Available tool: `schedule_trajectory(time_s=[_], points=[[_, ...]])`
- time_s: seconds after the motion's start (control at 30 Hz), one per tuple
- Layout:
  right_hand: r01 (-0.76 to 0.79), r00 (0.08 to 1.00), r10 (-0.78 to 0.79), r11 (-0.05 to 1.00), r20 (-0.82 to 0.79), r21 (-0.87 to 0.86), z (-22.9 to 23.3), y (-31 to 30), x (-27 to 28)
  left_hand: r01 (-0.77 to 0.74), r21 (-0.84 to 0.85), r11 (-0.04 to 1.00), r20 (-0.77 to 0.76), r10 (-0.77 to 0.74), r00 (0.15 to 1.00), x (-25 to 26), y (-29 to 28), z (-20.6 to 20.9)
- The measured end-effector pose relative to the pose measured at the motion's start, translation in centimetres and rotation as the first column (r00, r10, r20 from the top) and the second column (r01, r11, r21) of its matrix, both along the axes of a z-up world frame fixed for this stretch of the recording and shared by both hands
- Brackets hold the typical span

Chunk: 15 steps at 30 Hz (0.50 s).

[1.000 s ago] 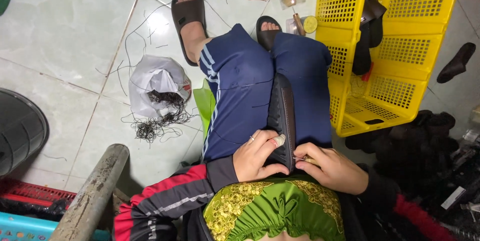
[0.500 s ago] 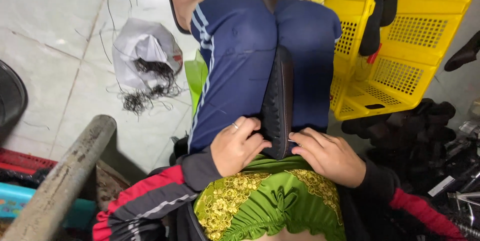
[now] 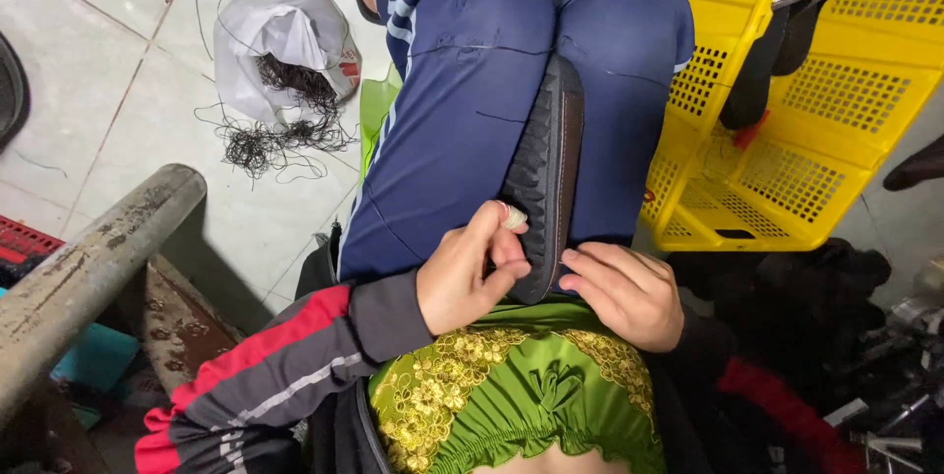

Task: Hand-stitching a shoe sole to the upper part of the shoe using a needle and thread.

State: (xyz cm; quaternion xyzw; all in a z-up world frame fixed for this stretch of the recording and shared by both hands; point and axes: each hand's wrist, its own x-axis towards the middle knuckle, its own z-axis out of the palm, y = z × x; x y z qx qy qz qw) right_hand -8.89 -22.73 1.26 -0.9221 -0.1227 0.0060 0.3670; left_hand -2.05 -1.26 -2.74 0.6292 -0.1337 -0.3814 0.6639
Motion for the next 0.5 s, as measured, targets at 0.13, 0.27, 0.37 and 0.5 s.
schedule_trajectory(time_s=[0.13,0.27,0.37,0.5], points=[[-0.059,0.998,0.06,0.998,0.024,-0.036,1.1,-0.2,0.7,0.081,-0.027,0.996,-0.106,-0.083,0.991,-0.7,0.1,-0.1],[-0.127,0.99,0.119,0.985,-0.073,-0.116,2.9,-1.4,1.0,0.052,0.03,0.998,-0.015,-0.052,0.999,-0.5,-0.5,1.1],[-0.248,0.937,0.179,0.946,-0.299,-0.21,2.6,-4.5,-0.4,-0.038,0.106,0.994,0.446,-0.014,0.895,0.7,-1.6,3.2],[-0.267,0.944,0.108,0.806,-0.313,-0.528,3.6,-6.5,-1.3,0.018,0.219,0.976,0.682,-0.166,0.712,1.1,-2.0,4.7]])
